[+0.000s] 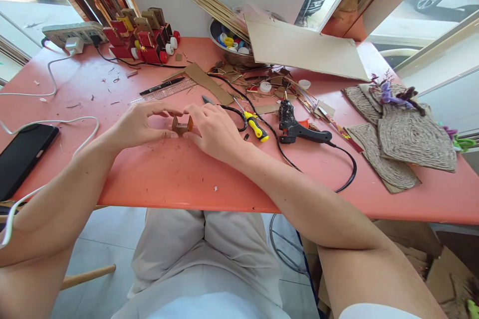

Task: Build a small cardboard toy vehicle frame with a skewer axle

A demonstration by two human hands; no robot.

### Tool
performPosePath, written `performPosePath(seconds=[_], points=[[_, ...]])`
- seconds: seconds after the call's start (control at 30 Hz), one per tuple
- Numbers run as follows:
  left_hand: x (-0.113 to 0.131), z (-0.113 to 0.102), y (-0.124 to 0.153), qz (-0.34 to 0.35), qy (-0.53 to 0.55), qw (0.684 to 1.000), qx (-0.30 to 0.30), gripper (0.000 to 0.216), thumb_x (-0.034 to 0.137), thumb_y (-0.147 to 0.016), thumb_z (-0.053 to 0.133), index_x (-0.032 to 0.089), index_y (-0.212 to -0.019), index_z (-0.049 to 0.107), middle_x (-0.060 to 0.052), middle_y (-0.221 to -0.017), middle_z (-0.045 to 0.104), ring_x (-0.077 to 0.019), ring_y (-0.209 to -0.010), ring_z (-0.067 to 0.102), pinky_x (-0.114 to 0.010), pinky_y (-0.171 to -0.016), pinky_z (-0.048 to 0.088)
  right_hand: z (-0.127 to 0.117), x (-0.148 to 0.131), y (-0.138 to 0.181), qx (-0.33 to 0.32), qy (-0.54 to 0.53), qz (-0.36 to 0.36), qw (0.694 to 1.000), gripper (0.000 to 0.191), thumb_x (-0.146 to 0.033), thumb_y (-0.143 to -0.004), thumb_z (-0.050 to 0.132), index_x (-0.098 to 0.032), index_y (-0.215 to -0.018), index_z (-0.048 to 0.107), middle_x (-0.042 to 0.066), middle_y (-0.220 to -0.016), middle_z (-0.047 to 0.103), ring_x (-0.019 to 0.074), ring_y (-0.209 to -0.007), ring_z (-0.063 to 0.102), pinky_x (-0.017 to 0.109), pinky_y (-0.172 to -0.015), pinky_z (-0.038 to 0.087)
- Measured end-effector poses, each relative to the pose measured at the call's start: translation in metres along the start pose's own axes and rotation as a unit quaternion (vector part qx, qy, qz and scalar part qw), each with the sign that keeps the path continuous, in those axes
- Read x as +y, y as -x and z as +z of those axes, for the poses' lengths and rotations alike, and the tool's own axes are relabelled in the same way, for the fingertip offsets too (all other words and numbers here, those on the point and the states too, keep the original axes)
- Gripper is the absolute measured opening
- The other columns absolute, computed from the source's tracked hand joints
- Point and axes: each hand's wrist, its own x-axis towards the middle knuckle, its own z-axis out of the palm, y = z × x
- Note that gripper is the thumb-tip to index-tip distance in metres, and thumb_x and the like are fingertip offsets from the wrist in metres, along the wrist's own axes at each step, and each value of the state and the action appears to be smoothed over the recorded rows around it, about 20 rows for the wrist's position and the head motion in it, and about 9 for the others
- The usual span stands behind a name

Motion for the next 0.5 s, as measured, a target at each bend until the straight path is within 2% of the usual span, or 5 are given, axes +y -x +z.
performPosePath(seconds=[0.2,0.5], points=[[0.0019,-0.0006,-0.0008,-0.003,0.023,1.0,-0.014,0.031,0.037,-0.072,0.079,0.021,-0.099,0.08,-0.004,-0.094,0.082,-0.0237,-0.091,0.077,-0.036,-0.092,0.06,0.0045,-0.003,-0.0031,-0.003,-0.005,-0.003,1.0,0.018,-0.023,-0.097,0.06,-0.016,-0.113,0.063,0.015,-0.108,0.078,0.0312,-0.106,0.069,0.04,-0.093,0.046],[0.0024,-0.0023,-0.001,-0.011,0.045,0.999,-0.013,0.025,0.036,-0.069,0.079,0.02,-0.088,0.077,-0.005,-0.089,0.081,-0.0218,-0.086,0.076,-0.037,-0.089,0.063,0.0045,-0.0022,-0.0053,-0.009,-0.02,0.001,1.0,0.014,-0.02,-0.092,0.061,-0.019,-0.106,0.06,0.011,-0.101,0.077,0.0279,-0.098,0.069,0.034,-0.083,0.044]])
